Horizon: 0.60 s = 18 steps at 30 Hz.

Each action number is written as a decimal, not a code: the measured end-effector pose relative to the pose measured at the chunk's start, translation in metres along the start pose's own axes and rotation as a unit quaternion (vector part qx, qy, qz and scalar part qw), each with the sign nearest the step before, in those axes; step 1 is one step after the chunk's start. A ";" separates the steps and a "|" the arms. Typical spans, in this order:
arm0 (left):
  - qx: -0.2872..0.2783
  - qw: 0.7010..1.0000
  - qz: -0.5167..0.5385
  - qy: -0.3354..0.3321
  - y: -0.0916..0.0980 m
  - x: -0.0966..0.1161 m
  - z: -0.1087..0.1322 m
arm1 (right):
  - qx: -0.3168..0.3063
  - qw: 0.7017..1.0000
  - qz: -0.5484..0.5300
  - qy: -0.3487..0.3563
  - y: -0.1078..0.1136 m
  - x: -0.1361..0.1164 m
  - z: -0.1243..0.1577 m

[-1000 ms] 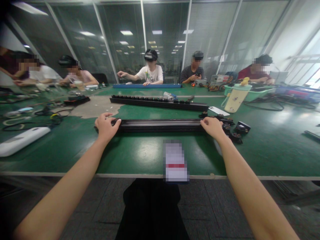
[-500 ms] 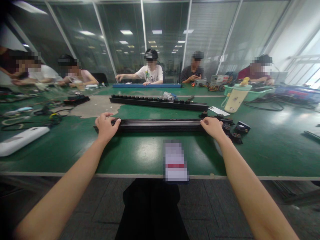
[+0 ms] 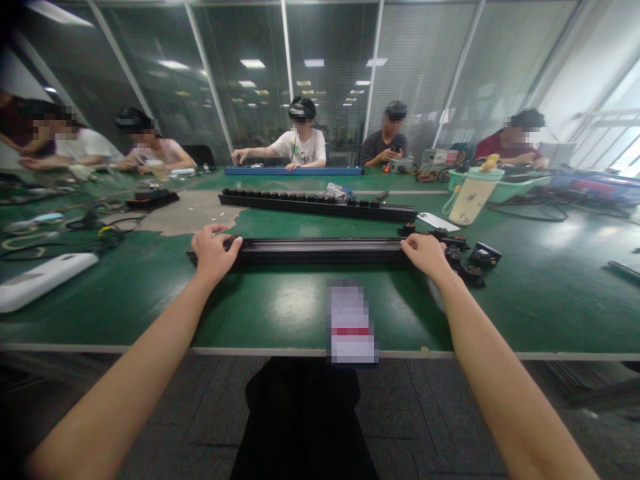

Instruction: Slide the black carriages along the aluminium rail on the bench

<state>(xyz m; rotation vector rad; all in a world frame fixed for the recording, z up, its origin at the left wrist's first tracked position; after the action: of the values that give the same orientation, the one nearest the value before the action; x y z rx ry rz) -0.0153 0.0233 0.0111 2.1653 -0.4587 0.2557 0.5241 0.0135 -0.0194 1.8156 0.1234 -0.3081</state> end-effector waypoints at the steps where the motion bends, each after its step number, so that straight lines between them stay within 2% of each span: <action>1: 0.000 1.000 0.000 -0.002 0.000 0.001 0.000 | 0.000 1.000 0.000 0.002 0.000 0.000 0.000; 18: -0.003 1.000 -0.003 -0.007 -0.002 -0.002 -0.001 | -0.001 1.000 0.000 0.002 0.002 -0.003 0.002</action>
<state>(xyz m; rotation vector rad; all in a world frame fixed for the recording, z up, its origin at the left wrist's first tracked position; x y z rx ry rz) -0.0161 0.0256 0.0091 2.1626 -0.4596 0.2356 0.5216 0.0115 -0.0173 1.8145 0.1271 -0.3034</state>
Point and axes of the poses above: each hand's wrist, its own z-axis away from the middle knuckle, its own y-axis out of the back of the hand, x = y × z, the point moved 7 cm from there along -z, towards the middle knuckle, and after that the axes turned 10 degrees about -x, right-handed, at the moved point
